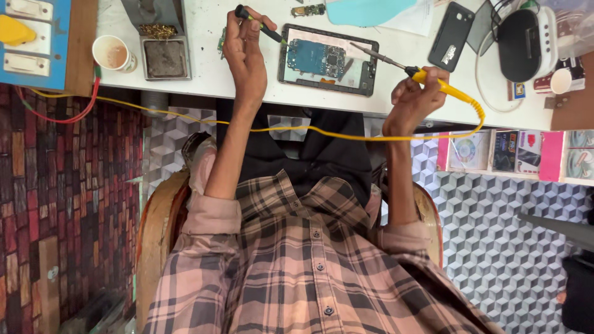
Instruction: The person uses a soldering iron and a screwdriver to work on a tablet's internal circuit board. They repeatedly apply heat to specific points on the board while manipulating components with the screwdriver.
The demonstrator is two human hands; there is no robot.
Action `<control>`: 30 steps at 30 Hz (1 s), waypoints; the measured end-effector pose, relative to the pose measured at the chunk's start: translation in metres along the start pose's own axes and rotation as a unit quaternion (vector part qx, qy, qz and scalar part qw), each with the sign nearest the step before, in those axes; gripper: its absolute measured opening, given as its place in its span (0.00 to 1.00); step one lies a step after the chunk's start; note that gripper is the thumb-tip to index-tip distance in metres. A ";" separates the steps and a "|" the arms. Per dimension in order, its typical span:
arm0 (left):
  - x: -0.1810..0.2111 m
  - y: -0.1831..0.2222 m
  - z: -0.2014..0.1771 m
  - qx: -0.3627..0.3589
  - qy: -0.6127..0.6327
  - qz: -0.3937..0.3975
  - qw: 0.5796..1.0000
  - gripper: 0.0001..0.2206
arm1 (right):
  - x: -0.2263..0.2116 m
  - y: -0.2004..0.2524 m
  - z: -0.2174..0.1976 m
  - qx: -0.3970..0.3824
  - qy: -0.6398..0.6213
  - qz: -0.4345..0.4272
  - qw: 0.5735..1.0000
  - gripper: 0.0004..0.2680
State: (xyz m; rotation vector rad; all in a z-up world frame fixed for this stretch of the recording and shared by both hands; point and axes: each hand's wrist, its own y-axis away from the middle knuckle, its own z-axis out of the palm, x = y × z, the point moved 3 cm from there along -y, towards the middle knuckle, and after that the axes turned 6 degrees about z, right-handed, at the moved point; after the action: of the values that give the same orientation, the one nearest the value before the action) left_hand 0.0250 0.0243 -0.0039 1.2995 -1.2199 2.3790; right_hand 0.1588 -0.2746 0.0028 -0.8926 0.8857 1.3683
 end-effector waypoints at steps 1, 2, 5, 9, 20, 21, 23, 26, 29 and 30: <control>0.000 0.001 -0.001 0.002 -0.004 -0.005 1.000 0.11 | 0.005 -0.003 -0.002 0.004 0.010 0.008 1.000 0.09; 0.000 0.000 -0.001 0.003 -0.008 -0.007 1.000 0.11 | 0.011 -0.009 -0.002 0.005 0.018 0.014 1.000 0.08; 0.001 0.001 0.000 0.011 -0.012 -0.020 1.000 0.11 | 0.022 -0.015 -0.005 0.016 0.034 -0.011 0.999 0.08; 0.002 -0.001 0.001 0.015 -0.003 -0.025 1.000 0.11 | 0.029 -0.015 -0.004 0.026 0.029 -0.031 0.999 0.10; 0.010 0.000 0.002 0.016 -0.021 -0.068 0.997 0.10 | 0.023 -0.006 0.008 0.019 0.039 -0.040 0.998 0.08; 0.012 0.002 0.002 0.016 -0.023 -0.074 0.997 0.10 | 0.022 -0.003 0.008 0.014 0.043 -0.034 0.998 0.09; 0.012 -0.003 0.004 0.013 -0.024 -0.077 0.997 0.10 | 0.019 -0.006 0.013 0.000 0.061 -0.030 0.998 0.09; 0.010 -0.002 0.003 0.028 -0.030 -0.076 0.996 0.11 | 0.019 -0.002 0.014 -0.009 0.074 -0.034 0.997 0.09; 0.009 0.000 0.003 0.014 -0.034 -0.075 0.996 0.11 | 0.020 -0.002 0.014 0.000 0.084 -0.032 0.996 0.09; 0.008 -0.001 0.003 0.014 -0.029 -0.072 0.997 0.11 | 0.020 -0.004 0.015 0.005 0.087 -0.030 0.996 0.09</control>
State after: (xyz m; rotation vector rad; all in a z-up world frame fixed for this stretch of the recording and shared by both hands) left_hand 0.0225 0.0213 0.0033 1.4227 -1.0720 2.2800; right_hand 0.1627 -0.2527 -0.0093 -1.0349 0.9891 1.2465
